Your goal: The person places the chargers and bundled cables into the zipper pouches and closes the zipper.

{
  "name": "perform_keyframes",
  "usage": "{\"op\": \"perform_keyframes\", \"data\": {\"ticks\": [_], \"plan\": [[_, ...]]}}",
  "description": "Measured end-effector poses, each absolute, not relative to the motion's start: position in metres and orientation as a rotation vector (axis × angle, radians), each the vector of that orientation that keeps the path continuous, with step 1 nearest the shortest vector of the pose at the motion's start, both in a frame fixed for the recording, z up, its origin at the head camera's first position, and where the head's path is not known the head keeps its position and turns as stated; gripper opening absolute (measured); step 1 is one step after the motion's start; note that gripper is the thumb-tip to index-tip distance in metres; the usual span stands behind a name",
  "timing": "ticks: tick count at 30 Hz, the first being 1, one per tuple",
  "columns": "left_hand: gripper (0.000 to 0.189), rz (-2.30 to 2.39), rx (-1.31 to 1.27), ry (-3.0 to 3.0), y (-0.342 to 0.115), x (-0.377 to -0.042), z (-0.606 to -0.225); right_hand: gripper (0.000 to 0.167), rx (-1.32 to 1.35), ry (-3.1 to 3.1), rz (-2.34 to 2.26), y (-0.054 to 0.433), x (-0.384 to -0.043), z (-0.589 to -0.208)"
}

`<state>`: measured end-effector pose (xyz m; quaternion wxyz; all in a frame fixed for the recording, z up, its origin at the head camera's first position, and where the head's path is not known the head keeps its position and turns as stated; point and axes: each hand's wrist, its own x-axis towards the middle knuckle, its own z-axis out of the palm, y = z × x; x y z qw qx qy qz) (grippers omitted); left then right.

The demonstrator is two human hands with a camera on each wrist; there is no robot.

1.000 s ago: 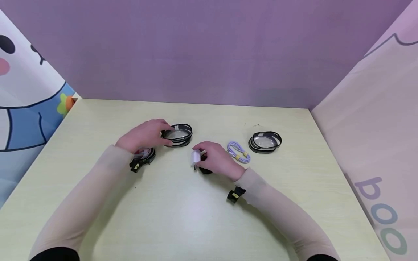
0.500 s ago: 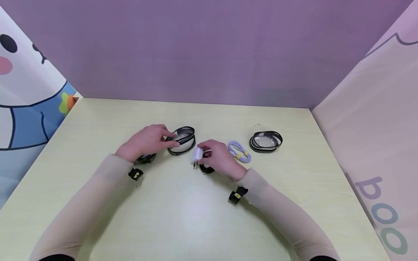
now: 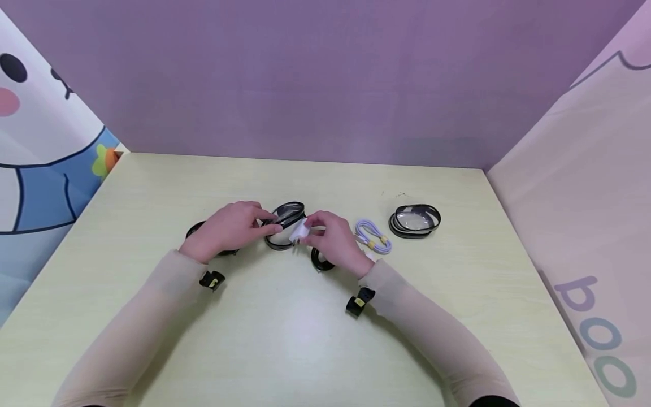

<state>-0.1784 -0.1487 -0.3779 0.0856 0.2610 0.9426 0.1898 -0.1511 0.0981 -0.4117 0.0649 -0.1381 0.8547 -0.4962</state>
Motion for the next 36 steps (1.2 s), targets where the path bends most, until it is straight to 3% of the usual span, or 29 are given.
{"op": "perform_keyframes", "data": {"ticks": [7,18,25,36], "plan": [[0.049,0.575,0.764,2.786,-0.150,-0.176,-0.378,0.019,-0.554,2.733,-1.259,0.094,-0.148,-0.411],[0.048,0.576,0.786,2.793,-0.152,-0.177,-0.379,0.029,-0.800,2.736,-0.976,0.100,-0.152,-0.407],[0.050,0.595,0.765,2.788,-0.154,-0.177,-0.378,0.022,-0.637,2.713,-1.099,0.125,-0.156,-0.397],[0.052,0.614,0.809,2.785,-0.156,-0.176,-0.380,0.028,-0.536,2.669,-0.991,0.162,-0.165,-0.400]]}}
